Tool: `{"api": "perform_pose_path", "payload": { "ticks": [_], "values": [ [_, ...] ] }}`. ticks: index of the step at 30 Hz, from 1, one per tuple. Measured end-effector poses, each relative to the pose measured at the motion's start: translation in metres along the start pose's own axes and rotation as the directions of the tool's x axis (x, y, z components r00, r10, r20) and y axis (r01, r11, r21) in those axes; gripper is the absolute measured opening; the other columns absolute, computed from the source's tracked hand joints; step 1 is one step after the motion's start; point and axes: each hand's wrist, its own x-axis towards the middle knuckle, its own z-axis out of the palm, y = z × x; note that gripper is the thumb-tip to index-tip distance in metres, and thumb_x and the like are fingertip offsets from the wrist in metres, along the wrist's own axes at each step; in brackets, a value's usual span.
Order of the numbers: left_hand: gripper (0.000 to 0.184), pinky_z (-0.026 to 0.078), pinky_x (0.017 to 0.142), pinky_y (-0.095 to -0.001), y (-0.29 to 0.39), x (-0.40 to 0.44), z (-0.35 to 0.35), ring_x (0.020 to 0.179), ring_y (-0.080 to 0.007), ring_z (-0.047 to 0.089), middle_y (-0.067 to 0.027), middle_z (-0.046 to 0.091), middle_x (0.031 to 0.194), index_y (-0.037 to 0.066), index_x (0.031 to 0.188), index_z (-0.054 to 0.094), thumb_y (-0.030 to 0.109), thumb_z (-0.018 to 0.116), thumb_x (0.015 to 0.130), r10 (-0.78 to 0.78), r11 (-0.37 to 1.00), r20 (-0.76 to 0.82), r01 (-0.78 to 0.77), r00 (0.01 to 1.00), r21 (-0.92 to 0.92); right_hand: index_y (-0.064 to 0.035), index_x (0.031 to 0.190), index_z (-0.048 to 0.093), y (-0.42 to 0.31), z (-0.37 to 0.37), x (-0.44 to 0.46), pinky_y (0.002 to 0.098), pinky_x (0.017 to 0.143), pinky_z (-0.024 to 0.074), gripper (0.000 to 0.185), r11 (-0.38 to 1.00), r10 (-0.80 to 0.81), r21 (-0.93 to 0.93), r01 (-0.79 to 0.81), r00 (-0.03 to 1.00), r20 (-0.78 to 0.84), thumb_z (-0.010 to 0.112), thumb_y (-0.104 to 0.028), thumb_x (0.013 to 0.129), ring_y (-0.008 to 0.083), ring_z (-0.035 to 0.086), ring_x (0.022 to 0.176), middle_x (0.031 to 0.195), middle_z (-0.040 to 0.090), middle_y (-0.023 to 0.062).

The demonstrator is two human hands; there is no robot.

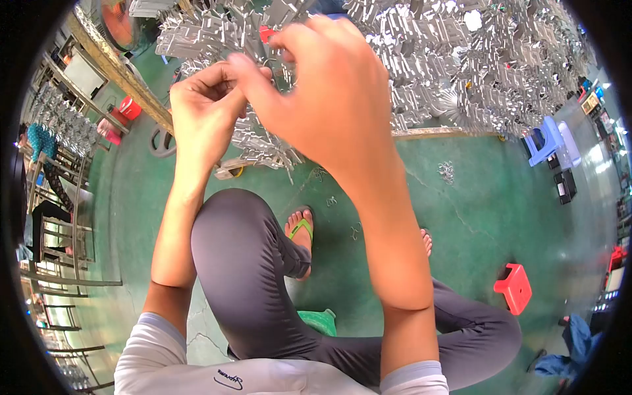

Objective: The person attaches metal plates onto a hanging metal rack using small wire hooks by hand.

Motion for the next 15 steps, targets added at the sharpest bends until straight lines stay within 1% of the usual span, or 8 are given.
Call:
{"api": "perform_pose_path", "payload": {
  "ticks": [2,4,5,6,8,10,14,15],
  "values": [
    [0.018,0.043,0.052,-0.0194,0.002,0.001,-0.002,0.059,-0.0028,0.058,-0.0019,0.071,0.069,-0.005,0.094,0.078,0.012,0.081,0.089,-0.022,0.999,0.025,0.021,0.999,0.036,0.005,0.081,0.07,-0.024,-0.003,0.024,0.0444,0.069,0.0536,0.027,0.998,0.032,-0.063,-0.03,0.999,0.031,0.073,-0.022,0.081,0.037,0.068,0.074,0.079,0.068,0.0222],
    [0.017,0.047,0.055,-0.0202,0.004,0.001,0.002,0.061,-0.0047,0.063,-0.0044,0.073,0.071,-0.005,0.094,0.078,0.011,0.08,0.089,0.003,1.0,0.023,-0.003,1.0,-0.007,0.0066,0.072,0.068,-0.009,0.005,0.033,0.044,0.064,0.0532,0.029,0.983,0.176,0.013,-0.18,0.973,0.152,0.072,-0.021,0.08,0.0374,0.069,0.067,0.07,0.066,0.025],
    [0.017,0.05,0.056,-0.0206,0.005,0.001,0.003,0.062,-0.0057,0.065,-0.0057,0.074,0.072,-0.005,0.095,0.078,0.011,0.08,0.089,0.015,1.0,0.018,-0.015,1.0,-0.026,0.0067,0.072,0.068,-0.015,-0.004,0.039,0.0433,0.062,0.0524,0.029,0.957,0.273,0.037,-0.288,0.937,0.219,0.072,-0.02,0.08,0.0359,0.068,0.064,0.067,0.065,0.0242],
    [0.016,0.052,0.062,-0.0216,0.007,0.001,0.002,0.067,-0.0079,0.068,-0.0072,0.075,0.077,-0.006,0.097,0.077,0.009,0.079,0.09,-0.006,1.0,0.04,0.006,0.999,-0.006,0.0069,0.071,0.067,-0.025,-0.016,0.047,0.0427,0.06,0.0516,0.029,0.918,0.364,0.053,-0.394,0.886,0.288,0.072,-0.02,0.08,0.0344,0.068,0.062,0.064,0.064,0.0234],
    [0.016,0.057,0.073,-0.0235,0.012,0.002,0.002,0.076,-0.0122,0.072,-0.0101,0.077,0.086,-0.007,0.102,0.076,0.005,0.077,0.091,-0.053,0.998,0.086,0.05,0.995,0.034,0.0065,0.069,0.067,-0.03,-0.015,0.055,0.0405,0.054,0.0483,0.028,0.832,0.511,0.036,-0.553,0.791,0.337,0.073,-0.019,0.079,0.0273,0.064,0.053,0.056,0.06,0.021],
    [0.016,0.057,0.074,-0.0237,0.012,0.003,0.004,0.078,-0.0121,0.072,-0.0098,0.077,0.087,-0.007,0.103,0.076,0.004,0.077,0.091,-0.042,0.999,0.086,0.039,0.995,0.033,0.0063,0.067,0.067,-0.027,-0.022,0.058,0.0398,0.054,0.0477,0.027,0.847,0.472,0.052,-0.529,0.794,0.384,0.073,-0.018,0.079,0.024,0.062,0.052,0.055,0.059,0.0198],
    [0.017,0.057,0.077,-0.0238,0.01,0.005,0.003,0.082,-0.0122,0.073,-0.0092,0.077,0.09,-0.006,0.103,0.077,0.005,0.078,0.09,0.008,0.999,0.072,-0.011,0.997,0.036,0.0066,0.066,0.067,-0.018,-0.024,0.058,0.038,0.053,0.0464,0.026,0.852,0.445,0.072,-0.519,0.79,0.422,0.072,-0.015,0.078,0.0191,0.057,0.05,0.052,0.055,0.0174],
    [0.016,0.056,0.073,-0.0238,0.009,0.006,0.004,0.079,-0.0115,0.073,-0.0092,0.077,0.087,-0.005,0.101,0.077,0.006,0.078,0.09,0.028,0.999,0.056,-0.03,0.998,0.033,0.0066,0.065,0.066,-0.016,-0.023,0.057,0.0373,0.052,0.0456,0.026,0.853,0.445,0.078,-0.515,0.798,0.406,0.072,-0.015,0.079,0.0177,0.055,0.05,0.051,0.055,0.016]
  ]
}}
